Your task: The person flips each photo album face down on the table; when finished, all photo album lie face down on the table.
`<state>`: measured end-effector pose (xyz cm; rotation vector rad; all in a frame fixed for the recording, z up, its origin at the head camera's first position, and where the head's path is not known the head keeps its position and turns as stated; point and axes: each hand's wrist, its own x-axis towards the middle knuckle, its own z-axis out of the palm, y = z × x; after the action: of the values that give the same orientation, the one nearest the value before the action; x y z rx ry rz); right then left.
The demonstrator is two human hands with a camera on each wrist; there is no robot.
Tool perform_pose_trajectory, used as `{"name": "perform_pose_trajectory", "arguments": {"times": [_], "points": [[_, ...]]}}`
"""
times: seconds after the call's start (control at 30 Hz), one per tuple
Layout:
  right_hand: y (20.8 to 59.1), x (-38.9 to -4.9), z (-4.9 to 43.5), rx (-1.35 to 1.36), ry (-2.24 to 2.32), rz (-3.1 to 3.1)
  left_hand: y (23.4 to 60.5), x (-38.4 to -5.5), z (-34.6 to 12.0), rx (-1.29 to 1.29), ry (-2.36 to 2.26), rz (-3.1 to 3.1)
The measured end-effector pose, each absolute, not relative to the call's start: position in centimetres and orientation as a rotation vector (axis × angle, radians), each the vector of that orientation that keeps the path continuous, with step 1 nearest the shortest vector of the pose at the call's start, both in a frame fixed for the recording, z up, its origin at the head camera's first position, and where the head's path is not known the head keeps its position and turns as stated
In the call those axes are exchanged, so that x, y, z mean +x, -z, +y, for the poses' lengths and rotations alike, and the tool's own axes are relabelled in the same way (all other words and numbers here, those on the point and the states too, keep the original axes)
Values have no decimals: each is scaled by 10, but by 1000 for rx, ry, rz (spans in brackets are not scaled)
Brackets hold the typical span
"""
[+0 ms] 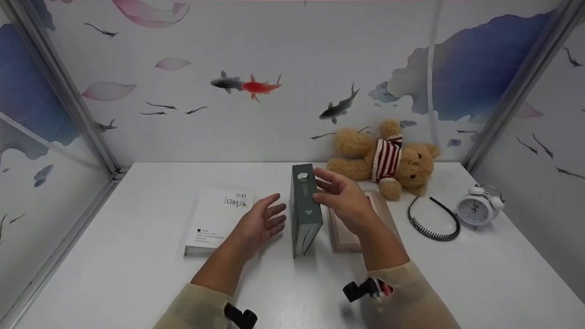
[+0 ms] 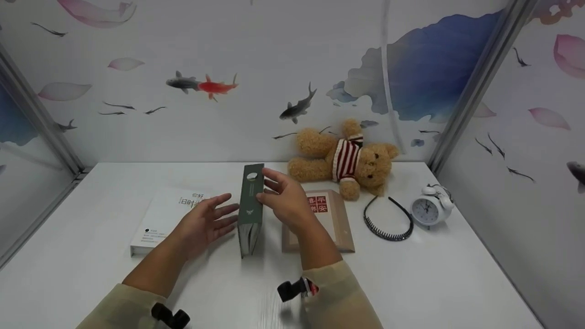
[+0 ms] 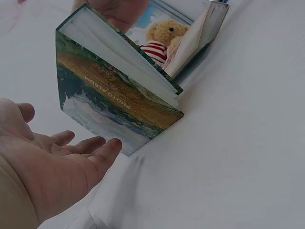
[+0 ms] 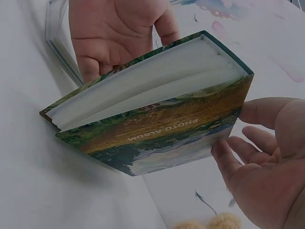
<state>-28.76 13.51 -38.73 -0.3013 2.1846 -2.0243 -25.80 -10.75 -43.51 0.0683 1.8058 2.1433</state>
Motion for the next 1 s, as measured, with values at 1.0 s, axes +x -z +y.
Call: {"name": "perform_pose_trajectory", "arguments": {"times": [1.0], "points": [[420,-312,150,-51,1778,2298,441,-265,-112,-33,-2064,1926]]}}
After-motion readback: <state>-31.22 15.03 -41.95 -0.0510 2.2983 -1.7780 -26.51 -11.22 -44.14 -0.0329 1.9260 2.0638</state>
